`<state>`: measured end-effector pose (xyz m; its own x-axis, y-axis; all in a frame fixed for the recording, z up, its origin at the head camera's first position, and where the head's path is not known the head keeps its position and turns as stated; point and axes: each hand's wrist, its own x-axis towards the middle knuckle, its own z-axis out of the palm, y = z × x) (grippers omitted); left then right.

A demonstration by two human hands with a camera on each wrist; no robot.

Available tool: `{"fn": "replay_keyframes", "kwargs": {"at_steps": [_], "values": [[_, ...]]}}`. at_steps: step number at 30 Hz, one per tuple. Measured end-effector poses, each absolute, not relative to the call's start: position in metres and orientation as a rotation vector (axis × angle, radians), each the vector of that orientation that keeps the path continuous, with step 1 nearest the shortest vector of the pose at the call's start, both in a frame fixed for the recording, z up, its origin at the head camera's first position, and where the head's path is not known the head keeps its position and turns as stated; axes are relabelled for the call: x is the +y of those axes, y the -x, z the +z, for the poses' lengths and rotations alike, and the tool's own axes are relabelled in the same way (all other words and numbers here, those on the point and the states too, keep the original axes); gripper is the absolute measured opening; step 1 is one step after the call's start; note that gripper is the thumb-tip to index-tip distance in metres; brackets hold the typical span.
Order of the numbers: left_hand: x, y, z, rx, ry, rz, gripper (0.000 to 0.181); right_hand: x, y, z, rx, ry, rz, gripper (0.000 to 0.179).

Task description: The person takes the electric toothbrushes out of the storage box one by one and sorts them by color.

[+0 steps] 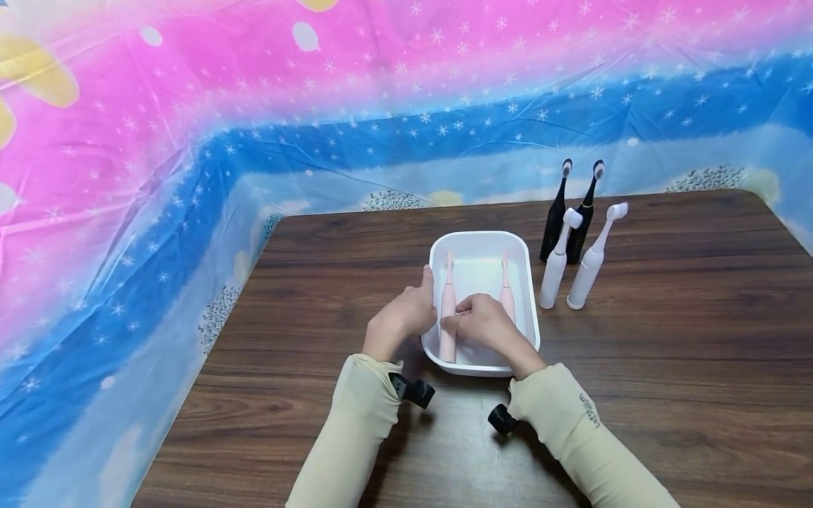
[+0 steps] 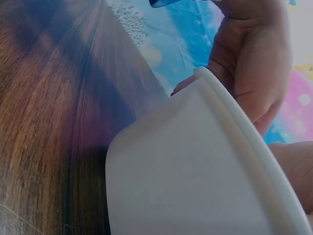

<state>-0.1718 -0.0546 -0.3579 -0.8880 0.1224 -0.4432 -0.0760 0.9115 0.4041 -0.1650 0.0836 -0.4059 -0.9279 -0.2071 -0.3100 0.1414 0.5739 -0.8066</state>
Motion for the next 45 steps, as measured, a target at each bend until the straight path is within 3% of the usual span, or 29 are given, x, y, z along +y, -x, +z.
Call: {"fn": "replay_keyframes", "kwargs": {"at_steps": [45], "values": [[-0.052, 0.171, -0.359, 2.629, -0.018, 0.576, 0.081, 0.104, 0.149, -0.388, 2.517, 0.106, -1.456, 0.05]]}}
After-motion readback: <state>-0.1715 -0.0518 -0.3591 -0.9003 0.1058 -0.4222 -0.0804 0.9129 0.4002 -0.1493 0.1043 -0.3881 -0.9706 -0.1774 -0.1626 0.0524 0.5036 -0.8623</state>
